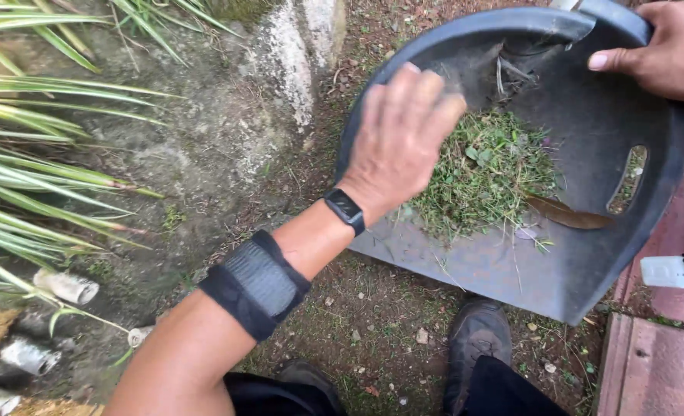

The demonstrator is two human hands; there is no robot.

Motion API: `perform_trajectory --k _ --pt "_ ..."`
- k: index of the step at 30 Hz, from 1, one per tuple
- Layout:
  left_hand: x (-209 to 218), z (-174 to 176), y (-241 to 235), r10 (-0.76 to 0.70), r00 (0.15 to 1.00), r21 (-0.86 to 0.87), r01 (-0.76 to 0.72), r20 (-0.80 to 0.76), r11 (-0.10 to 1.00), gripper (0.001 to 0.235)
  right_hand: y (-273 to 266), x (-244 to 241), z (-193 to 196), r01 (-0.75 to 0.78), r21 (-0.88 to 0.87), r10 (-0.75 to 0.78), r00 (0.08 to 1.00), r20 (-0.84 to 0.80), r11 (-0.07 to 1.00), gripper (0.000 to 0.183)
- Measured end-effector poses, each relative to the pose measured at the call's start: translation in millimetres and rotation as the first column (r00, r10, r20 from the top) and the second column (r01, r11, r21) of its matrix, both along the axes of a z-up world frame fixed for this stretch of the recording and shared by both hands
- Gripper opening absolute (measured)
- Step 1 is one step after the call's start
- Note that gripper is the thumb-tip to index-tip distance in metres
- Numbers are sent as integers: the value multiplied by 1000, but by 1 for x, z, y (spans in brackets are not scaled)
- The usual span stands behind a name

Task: Manually pick up weeds and debris and place them into a dustpan.

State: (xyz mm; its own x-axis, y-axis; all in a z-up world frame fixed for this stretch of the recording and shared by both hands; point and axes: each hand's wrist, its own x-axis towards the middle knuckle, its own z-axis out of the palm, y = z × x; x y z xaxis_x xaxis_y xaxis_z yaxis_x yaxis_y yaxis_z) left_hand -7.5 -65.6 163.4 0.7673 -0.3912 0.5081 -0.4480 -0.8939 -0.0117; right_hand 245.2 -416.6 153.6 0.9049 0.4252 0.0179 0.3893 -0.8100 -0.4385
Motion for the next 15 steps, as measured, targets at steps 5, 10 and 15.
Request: perform_trajectory --k 5,10,15 --pt "-1 17 36 238 970 -336 -209 48 918 93 54 -42 55 40 -351 -36 999 19 936 73" --pt "-9 30 53 126 962 -580 -246 -240 777 109 103 -73 75 -103 -351 71 992 -103 931 70" --pt "-24 64 51 -232 654 -585 -391 -720 711 75 150 -90 68 -338 -268 295 936 -190 902 70"
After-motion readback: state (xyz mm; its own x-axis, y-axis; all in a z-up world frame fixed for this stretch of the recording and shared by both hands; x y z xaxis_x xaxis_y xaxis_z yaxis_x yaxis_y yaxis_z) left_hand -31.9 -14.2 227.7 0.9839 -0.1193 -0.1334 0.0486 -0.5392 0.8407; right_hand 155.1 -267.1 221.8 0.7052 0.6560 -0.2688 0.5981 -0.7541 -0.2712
